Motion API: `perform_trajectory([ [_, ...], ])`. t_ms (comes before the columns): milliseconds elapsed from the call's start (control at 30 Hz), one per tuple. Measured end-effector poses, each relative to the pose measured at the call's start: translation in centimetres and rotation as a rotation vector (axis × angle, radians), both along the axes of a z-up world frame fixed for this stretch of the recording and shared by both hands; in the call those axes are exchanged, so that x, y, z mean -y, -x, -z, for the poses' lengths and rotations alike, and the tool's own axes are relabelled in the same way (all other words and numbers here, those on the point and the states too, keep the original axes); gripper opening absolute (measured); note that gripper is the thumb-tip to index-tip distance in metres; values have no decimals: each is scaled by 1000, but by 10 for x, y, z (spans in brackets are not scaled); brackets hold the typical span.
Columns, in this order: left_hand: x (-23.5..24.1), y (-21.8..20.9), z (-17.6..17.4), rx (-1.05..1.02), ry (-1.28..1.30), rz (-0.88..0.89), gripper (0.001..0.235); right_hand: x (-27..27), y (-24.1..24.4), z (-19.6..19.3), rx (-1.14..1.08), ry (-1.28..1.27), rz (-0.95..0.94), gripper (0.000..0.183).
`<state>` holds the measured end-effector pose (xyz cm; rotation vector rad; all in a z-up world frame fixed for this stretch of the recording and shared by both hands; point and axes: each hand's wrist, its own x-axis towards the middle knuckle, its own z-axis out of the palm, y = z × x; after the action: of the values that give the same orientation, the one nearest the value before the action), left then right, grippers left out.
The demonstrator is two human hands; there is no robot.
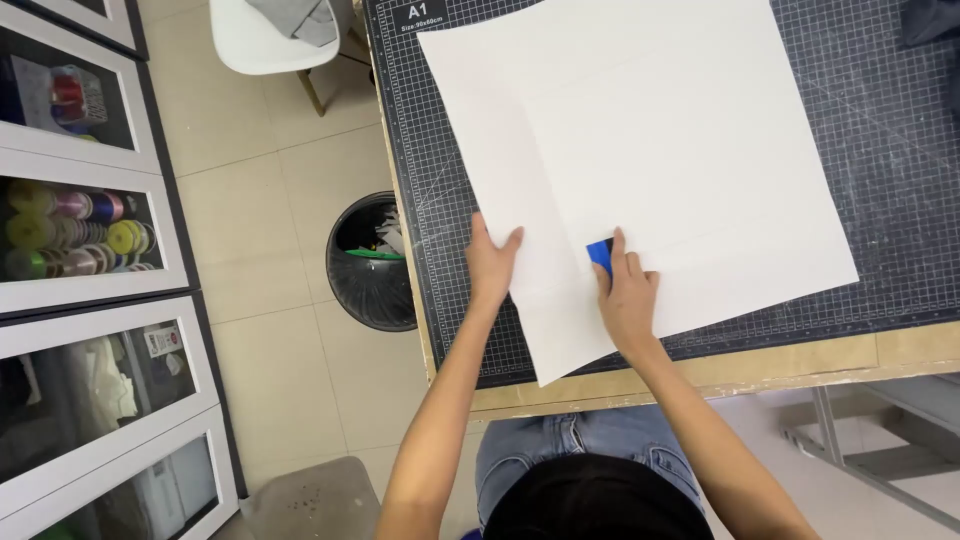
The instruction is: Assembling folders by applying adhesive to cardboard panels and mounting them onto a white backing sheet using a squeegee and paint roller.
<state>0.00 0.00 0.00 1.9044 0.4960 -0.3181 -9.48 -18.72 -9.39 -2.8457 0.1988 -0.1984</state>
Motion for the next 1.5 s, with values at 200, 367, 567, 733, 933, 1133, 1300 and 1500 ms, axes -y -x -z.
perform_trajectory([
  [200,16,10,-14,87,-40,33,47,-28,1,-19,-125,-28,-25,52],
  [367,14,10,-5,113,-40,62,44,-36,-9,-18,-132,-44,22,51],
  [567,9,6,-14,93,-30,143,53,-47,-88,-5,1,4,-4,54],
  [733,6,6,0,57,16,185,55,-59,-188,-2,114,4,-24,59],
  [933,-1,8,-5,27,87,182,50,-72,-257,4,85,1,-20,57],
  [1133,-9,1,9,-40,195,66,61,-55,-180,-3,200,-99,-53,66],
  [1300,0,7,3,133,-256,29,89,-29,-5,-23,-93,35,4,56],
  [1500,36,34,51,413,-599,412,52,13,0,16,-185,249,-68,43],
])
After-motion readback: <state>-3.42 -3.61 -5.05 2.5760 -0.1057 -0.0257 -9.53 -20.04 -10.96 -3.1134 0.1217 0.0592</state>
